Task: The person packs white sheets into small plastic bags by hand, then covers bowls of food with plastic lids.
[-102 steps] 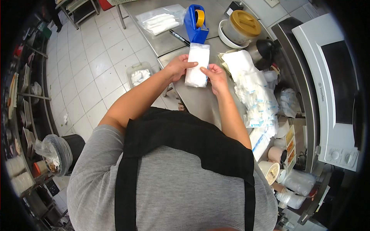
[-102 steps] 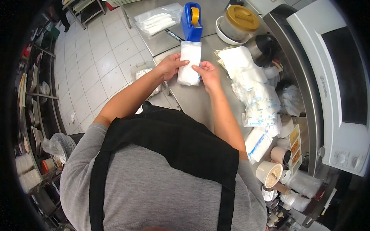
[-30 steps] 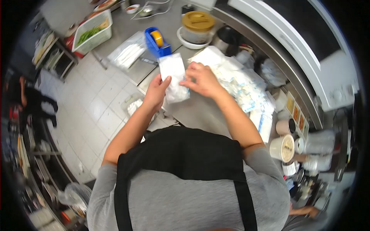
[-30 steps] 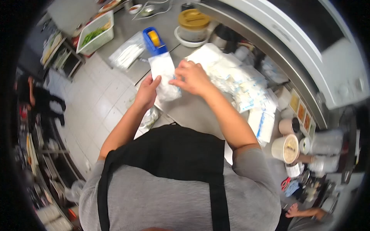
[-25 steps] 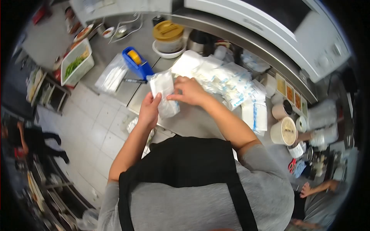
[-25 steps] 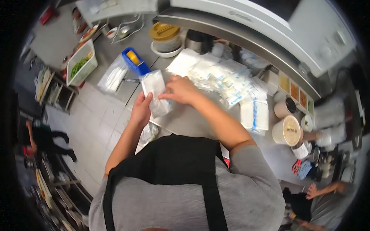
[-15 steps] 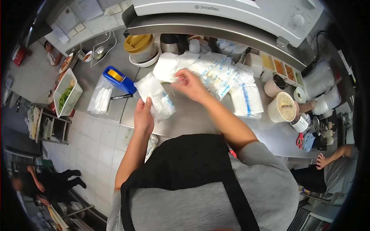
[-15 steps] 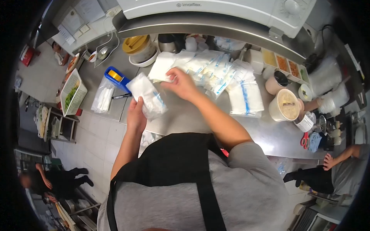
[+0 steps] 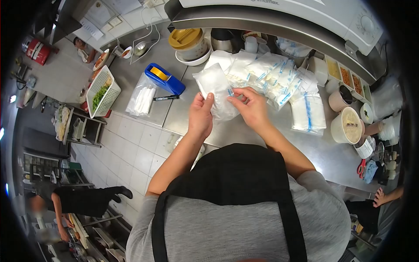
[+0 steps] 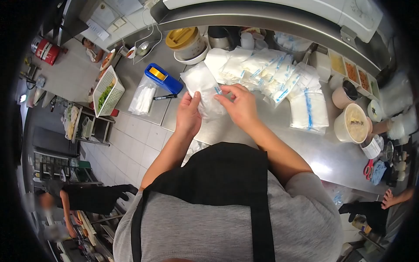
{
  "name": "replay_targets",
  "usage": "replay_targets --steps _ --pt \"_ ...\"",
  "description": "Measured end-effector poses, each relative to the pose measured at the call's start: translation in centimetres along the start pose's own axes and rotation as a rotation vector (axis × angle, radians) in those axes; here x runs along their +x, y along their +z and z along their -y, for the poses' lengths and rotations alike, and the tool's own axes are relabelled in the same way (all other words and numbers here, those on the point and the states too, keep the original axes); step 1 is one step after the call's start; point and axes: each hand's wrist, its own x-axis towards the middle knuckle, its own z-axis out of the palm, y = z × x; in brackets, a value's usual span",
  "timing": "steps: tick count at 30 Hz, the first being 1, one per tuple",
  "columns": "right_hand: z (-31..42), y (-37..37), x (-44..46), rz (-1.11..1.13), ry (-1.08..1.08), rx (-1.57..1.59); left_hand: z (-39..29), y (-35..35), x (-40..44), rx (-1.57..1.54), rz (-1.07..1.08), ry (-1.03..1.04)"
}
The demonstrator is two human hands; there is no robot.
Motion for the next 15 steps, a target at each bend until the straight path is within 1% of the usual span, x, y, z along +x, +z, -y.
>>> replay_targets --steps 2,3,5,6,8,9,12,13,15 --pt "-1.6 0.5 0.1 0.153 0.247 0.224 -0.2 0.0 -0.3 0.041 0.054 -0.002" --pt "-2.1 0.5 0.2 0.228 0.370 0.336 -0.1 -0.6 -0.3 0.111 0.100 0.014" --pt "-2.3 -0.1 0.5 0.416 0.408 0.512 0.3 -2.7 0.0 0.249 0.195 0.044" --pt "-2.3 -0.4 0.6 0.509 0.423 0.600 0.3 -3.5 -0.1 0.198 0.156 0.006" --pt "-0.7 -1.8 1.4 0.416 -0.219 0.090 0.3 -4.6 -0.6 0.099 0.081 -0.067" --pt "-0.3 -2.2 1.6 0.354 -0.528 -0.171 0.1 -4.6 -0.9 0.038 0.121 -0.148" --pt "-1.2 -2.3 1.2 0.286 -0.790 -0.303 -0.7 -4.5 -1.9 -0.147 0.232 -0.383" --pt "-1.4 -2.2 1.0 0.245 -0.730 -0.298 -0.4 -4.4 -2.2 -0.014 0.251 -0.319" --pt "-1.6 -1.7 -0.2 0.175 -0.610 -0.284 0.3 -3.9 -2.2 0.110 0.140 -0.241"
